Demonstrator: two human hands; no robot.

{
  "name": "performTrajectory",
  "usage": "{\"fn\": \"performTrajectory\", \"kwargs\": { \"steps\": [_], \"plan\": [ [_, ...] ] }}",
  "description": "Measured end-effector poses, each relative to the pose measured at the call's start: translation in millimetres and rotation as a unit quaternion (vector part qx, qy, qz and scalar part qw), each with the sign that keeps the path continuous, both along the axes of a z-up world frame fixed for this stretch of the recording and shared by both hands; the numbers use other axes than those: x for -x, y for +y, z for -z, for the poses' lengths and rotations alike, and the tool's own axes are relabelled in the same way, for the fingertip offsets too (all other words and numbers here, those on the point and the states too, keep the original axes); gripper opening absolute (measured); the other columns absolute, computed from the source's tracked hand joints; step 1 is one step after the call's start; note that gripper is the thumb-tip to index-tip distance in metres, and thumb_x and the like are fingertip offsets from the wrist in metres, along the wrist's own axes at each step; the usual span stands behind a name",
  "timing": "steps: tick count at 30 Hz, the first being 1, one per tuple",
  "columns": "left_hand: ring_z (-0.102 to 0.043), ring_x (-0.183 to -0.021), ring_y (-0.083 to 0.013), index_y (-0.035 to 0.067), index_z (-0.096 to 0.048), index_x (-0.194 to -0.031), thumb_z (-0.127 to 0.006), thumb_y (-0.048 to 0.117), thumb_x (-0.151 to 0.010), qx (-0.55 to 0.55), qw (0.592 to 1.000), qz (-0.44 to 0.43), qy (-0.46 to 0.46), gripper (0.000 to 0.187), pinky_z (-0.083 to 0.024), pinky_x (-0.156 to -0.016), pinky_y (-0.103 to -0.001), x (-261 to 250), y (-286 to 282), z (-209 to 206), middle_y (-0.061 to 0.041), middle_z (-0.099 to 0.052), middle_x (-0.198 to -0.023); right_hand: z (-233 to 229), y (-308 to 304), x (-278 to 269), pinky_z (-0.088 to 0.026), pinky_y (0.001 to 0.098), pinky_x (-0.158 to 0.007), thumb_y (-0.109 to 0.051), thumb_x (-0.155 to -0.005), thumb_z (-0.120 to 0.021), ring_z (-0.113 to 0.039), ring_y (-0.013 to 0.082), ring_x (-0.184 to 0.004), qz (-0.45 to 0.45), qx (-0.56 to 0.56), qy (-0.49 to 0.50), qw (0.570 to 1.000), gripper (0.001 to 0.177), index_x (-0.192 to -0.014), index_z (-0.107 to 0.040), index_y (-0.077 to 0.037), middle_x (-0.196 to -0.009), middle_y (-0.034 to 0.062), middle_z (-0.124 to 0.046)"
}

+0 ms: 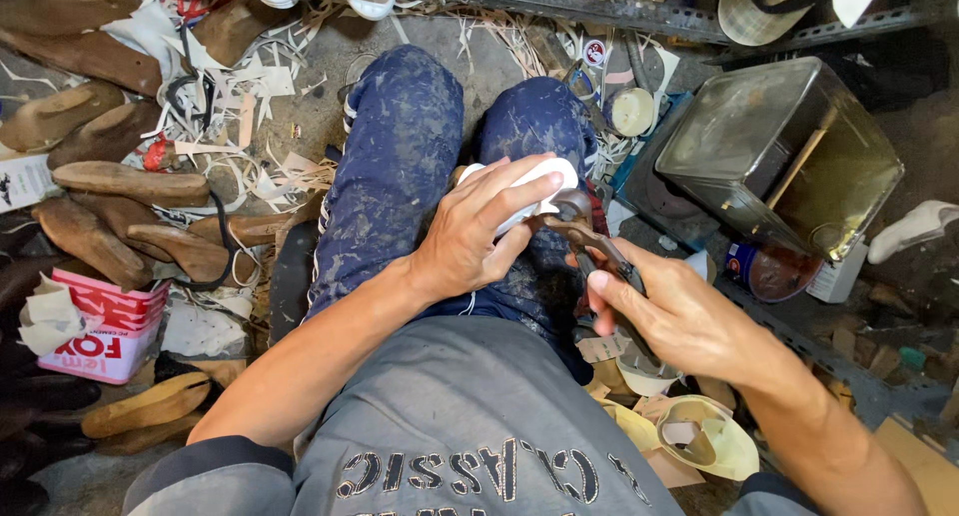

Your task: The person holds a white slip-on shoe on their lap and uses a hammer to repeatedly tap the shoe's sole and edges. The person rotates the shoe to access different areas while continuing to hammer the sole.

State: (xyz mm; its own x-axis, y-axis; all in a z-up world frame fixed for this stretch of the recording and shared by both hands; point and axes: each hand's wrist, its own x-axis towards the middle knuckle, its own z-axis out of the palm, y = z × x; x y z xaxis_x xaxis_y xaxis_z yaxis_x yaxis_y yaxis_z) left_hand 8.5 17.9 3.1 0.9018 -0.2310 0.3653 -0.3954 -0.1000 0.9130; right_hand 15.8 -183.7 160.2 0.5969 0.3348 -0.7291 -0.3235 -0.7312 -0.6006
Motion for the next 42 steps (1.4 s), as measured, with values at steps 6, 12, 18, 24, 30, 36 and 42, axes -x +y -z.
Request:
{"fn": "performTrajectory", "kwargs": {
  "steps": [6, 12, 18, 24, 30, 36, 42],
  "plan": [
    [-0.066, -0.121, -0.0435, 0.011, -0.042, -0.153, -0.074, 0.012, -0.091, 0.022, 0.993, 0.033, 0.114, 0.071, -0.052, -0.099, -0.06, -16.3, 12.4, 1.7, -0.018, -0.066, -0.135, 45.6, -2.9, 28.4, -0.054, 0.0388, -0.059, -0.026, -0.105, -0.053, -0.067, 0.0279, -0.056, -0.004, 0.095, -0.154, 0.983, 0.023, -0.087, -0.065, -0.017, -0.051, 0.0009, -0.069],
    [-0.067, -0.117, -0.0481, 0.012, -0.048, -0.15, -0.073, 0.006, -0.088, 0.059, 0.983, 0.079, 0.154, 0.067, -0.054, -0.097, -0.061, -21.2, 14.3, 9.2, -0.024, -0.068, -0.13, 75.7, 2.0, 46.7, -0.053, 0.0353, -0.057, -0.023, -0.105, -0.057, -0.067, 0.0226, -0.057, 0.039, 0.093, -0.26, 0.96, 0.016, -0.095, -0.068, -0.017, -0.055, -0.0038, -0.069],
    [-0.067, -0.117, -0.049, 0.01, -0.05, -0.149, -0.073, 0.004, -0.089, 0.07, 0.981, 0.083, 0.158, 0.064, -0.054, -0.095, -0.06, -22.6, 14.5, 8.5, -0.025, -0.068, -0.129, 95.1, 6.3, 55.6, -0.053, 0.0357, -0.055, -0.014, -0.104, -0.059, -0.068, 0.0248, -0.057, 0.069, 0.063, -0.331, 0.939, 0.014, -0.109, -0.071, -0.01, -0.059, 0.0005, -0.07],
    [-0.067, -0.116, -0.0469, 0.009, -0.054, -0.146, -0.069, 0.003, -0.086, 0.017, 0.99, 0.099, 0.102, 0.062, -0.05, -0.104, -0.063, 3.7, 8.1, 5.8, -0.023, -0.068, -0.131, 89.5, -18.9, 85.1, -0.051, 0.045, -0.053, -0.02, -0.102, -0.059, -0.066, 0.0364, -0.061, 0.012, 0.112, -0.315, 0.942, 0.013, -0.098, -0.07, -0.016, -0.061, 0.0041, -0.067],
    [-0.056, -0.136, -0.0385, 0.006, -0.046, -0.152, -0.069, 0.018, -0.085, -0.089, 0.984, 0.07, 0.136, 0.073, -0.022, -0.12, -0.067, 18.7, 5.4, -11.4, -0.019, -0.063, -0.139, 104.9, -36.2, 83.1, -0.051, 0.0406, -0.054, -0.03, -0.101, -0.062, -0.067, 0.0336, -0.062, -0.048, 0.144, -0.323, 0.934, 0.019, -0.083, -0.063, -0.023, -0.06, -0.0004, -0.062],
    [-0.052, -0.139, -0.039, 0.005, -0.055, -0.143, -0.05, 0.034, -0.099, -0.023, 0.964, 0.008, 0.266, 0.053, -0.009, -0.121, -0.069, 25.7, -15.0, -19.4, -0.018, -0.062, -0.138, 104.6, -30.7, 82.2, -0.048, 0.0479, -0.051, -0.025, -0.104, -0.058, -0.063, 0.0421, -0.063, -0.035, 0.128, -0.312, 0.941, 0.021, -0.083, -0.058, -0.02, -0.063, 0.0048, -0.063],
    [-0.059, -0.132, -0.0366, 0.009, -0.061, -0.137, -0.058, 0.037, -0.094, -0.022, 0.964, -0.026, 0.263, 0.051, -0.013, -0.12, -0.07, 24.9, -20.1, -13.1, -0.015, -0.068, -0.13, 105.9, -30.9, 83.3, -0.048, 0.0476, -0.05, -0.022, -0.102, -0.06, -0.062, 0.0425, -0.06, -0.024, 0.123, -0.313, 0.941, 0.02, -0.082, -0.059, -0.021, -0.061, 0.0055, -0.063]
  ]
}}
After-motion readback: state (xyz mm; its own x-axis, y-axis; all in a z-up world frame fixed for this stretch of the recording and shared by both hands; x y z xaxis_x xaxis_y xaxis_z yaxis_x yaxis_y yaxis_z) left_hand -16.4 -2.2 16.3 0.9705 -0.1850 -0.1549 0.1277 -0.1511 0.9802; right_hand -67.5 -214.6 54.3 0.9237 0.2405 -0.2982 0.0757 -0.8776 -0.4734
